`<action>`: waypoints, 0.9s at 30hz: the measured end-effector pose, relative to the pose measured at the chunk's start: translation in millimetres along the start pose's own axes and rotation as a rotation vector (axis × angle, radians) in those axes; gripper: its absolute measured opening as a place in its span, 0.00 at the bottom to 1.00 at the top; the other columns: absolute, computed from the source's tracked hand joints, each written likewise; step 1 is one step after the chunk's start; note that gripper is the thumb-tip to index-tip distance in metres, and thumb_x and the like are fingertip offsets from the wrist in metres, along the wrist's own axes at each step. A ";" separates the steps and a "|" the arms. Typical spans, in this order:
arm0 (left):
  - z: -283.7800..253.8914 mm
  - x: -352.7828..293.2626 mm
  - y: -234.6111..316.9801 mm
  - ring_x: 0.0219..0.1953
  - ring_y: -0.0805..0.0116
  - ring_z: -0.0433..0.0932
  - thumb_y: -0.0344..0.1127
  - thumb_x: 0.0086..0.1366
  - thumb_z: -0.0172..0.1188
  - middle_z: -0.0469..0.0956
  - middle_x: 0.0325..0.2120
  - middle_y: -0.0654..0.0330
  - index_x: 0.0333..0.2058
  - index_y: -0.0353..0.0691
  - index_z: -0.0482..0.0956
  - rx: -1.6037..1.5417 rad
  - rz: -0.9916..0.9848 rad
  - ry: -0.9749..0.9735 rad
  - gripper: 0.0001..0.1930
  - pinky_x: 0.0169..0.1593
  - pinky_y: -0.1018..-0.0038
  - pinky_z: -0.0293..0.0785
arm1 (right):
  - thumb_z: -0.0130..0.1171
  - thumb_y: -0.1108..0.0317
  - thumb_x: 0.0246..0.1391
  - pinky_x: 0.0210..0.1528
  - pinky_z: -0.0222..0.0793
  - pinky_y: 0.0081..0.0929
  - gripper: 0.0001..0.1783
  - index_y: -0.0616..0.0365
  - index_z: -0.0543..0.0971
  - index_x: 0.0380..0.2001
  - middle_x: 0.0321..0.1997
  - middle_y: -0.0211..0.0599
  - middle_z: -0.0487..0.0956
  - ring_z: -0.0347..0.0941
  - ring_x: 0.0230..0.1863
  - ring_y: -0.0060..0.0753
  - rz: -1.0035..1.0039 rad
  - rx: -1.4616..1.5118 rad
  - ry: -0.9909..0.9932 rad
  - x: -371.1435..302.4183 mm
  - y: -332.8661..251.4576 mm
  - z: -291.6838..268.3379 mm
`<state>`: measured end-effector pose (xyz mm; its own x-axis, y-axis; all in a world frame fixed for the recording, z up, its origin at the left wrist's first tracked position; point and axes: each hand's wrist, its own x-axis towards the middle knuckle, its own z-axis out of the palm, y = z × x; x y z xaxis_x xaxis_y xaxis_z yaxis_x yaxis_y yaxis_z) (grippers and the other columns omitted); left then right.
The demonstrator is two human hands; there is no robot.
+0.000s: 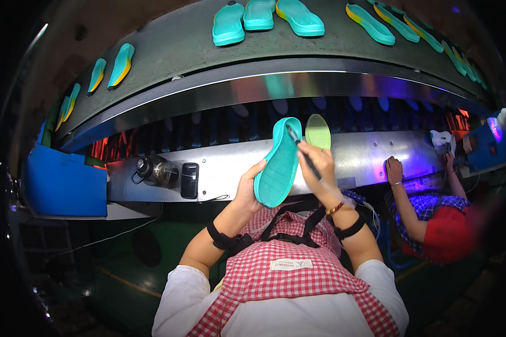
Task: Applying glue or adhesive to the inside of shoe outsoles using a brush before placing them on a conveyor.
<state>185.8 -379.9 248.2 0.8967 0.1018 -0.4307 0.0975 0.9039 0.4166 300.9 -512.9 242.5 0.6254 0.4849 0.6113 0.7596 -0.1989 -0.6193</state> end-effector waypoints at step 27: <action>49.3 91.4 219.7 0.50 0.57 0.65 0.35 0.57 0.53 0.60 0.51 0.47 0.56 0.34 0.54 0.543 0.876 0.296 0.30 0.56 0.67 0.61 | 0.50 0.71 0.51 0.47 0.69 0.29 0.13 0.70 0.71 0.38 0.39 0.48 0.75 0.73 0.42 0.38 0.690 1.179 0.118 -26.2 -24.1 -81.9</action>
<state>310.5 -192.5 339.8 0.6147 0.7875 0.0447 -0.2847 0.1687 0.9437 280.9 -590.5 281.8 0.8676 0.4971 0.0117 -0.2733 0.4964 -0.8240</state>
